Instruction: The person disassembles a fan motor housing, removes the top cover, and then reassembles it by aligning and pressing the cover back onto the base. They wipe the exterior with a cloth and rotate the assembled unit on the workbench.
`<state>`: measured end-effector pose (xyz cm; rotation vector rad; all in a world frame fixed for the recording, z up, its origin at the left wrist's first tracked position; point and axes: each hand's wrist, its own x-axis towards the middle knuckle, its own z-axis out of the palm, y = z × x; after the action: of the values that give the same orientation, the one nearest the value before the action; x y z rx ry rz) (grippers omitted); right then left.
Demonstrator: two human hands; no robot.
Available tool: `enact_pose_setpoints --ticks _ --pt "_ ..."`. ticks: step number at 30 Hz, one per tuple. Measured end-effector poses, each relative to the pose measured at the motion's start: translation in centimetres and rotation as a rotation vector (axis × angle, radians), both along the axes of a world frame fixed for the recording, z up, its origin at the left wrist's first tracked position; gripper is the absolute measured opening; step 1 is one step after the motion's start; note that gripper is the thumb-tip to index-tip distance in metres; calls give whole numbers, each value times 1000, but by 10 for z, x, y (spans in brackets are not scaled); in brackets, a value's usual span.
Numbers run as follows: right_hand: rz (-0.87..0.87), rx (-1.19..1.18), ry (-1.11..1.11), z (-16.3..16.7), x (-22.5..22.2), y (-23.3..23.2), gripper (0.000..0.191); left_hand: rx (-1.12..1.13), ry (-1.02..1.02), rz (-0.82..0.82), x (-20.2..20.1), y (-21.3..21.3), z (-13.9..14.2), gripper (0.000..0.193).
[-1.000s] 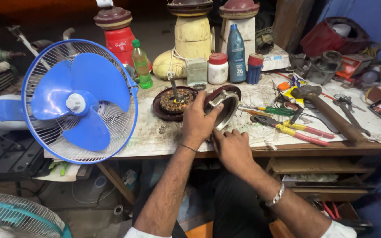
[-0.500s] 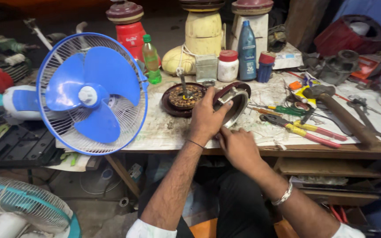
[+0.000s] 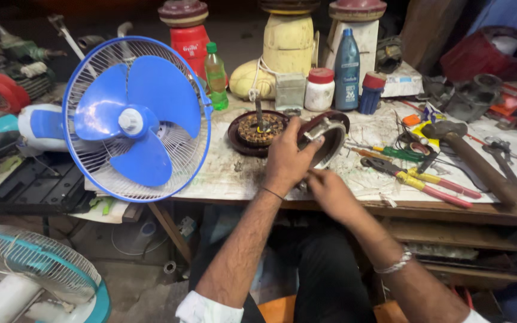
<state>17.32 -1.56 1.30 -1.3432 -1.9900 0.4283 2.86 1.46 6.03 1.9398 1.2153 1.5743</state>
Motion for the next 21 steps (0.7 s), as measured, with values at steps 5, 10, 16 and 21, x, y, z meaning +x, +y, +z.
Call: enact_pose_setpoints --ticks 5,10,16,21 --pt "-17 26 -58 -8 1 3 32 106 -6 16 1 -4 1 50" --pt "-262 422 -629 -9 4 1 41 56 46 22 4 -2 2 49" --pt "105 -12 90 -3 5 2 34 86 31 22 6 0 -3 53" --pt "98 -52 154 -3 -4 1 34 101 26 27 3 7 -4 51"
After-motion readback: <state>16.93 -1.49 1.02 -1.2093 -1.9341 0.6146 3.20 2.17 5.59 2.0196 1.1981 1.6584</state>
